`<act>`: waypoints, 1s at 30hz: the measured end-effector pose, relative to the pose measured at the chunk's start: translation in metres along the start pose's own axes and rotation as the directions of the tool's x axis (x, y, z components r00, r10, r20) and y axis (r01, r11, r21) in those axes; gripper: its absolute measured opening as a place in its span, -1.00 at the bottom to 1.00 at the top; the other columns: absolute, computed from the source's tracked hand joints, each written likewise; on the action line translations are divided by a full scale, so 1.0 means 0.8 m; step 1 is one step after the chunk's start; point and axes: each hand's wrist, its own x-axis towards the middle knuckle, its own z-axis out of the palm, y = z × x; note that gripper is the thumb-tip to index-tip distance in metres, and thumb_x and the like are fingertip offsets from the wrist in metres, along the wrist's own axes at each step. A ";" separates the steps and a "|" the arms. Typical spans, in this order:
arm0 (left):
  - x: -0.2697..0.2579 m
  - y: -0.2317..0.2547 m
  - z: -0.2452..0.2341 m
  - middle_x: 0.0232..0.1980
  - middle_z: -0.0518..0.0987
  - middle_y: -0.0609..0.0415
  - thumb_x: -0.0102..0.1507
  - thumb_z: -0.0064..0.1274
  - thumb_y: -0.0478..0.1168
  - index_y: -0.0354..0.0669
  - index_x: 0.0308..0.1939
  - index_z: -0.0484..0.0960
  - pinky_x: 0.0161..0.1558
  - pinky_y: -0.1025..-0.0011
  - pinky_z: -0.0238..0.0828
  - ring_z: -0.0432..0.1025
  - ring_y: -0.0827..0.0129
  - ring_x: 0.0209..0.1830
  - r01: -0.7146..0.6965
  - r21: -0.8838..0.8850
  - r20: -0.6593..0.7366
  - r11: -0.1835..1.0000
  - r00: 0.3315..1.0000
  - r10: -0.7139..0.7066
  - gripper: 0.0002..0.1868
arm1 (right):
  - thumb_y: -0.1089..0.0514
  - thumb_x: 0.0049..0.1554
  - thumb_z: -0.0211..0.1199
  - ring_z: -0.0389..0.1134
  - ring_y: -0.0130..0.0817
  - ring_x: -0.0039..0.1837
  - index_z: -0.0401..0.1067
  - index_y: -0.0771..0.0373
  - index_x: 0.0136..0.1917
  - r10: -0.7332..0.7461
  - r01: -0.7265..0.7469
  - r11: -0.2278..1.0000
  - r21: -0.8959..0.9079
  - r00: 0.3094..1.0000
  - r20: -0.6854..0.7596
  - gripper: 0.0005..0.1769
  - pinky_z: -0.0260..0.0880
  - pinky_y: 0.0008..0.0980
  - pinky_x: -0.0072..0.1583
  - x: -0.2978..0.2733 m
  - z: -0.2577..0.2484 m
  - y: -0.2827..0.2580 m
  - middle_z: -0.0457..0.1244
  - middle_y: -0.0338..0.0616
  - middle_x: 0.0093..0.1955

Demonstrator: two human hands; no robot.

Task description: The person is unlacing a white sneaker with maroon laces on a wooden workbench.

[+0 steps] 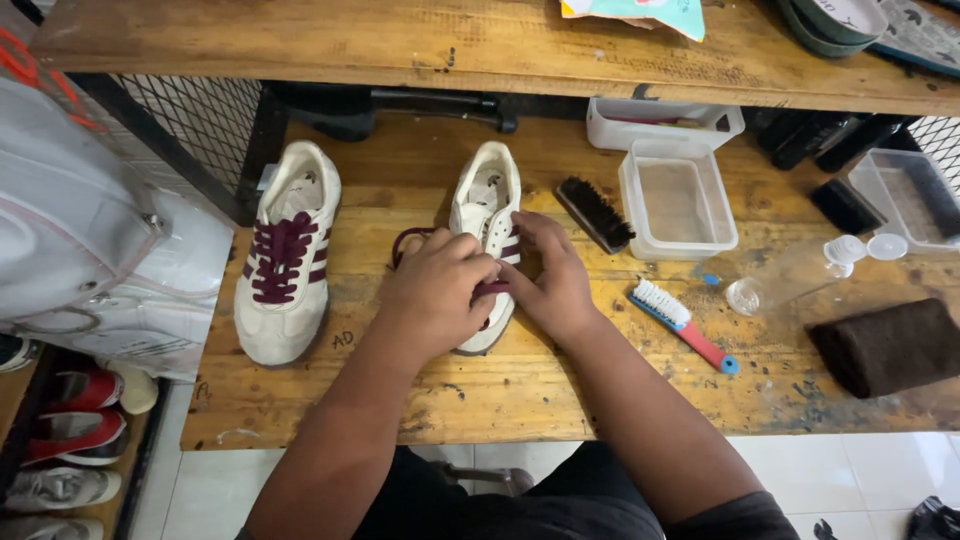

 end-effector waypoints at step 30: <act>-0.001 0.004 -0.010 0.00 0.56 0.28 0.29 0.01 -0.12 0.03 -0.40 0.58 0.32 0.00 -0.08 0.17 0.27 0.43 -0.020 -0.035 0.005 0.999 1.000 0.020 -0.83 | 0.01 0.04 0.55 0.43 0.08 0.22 0.40 0.15 0.36 0.001 -0.001 1.000 -0.003 1.000 -0.031 -0.33 0.52 -0.02 0.21 -0.001 0.005 0.002 0.29 -0.05 0.33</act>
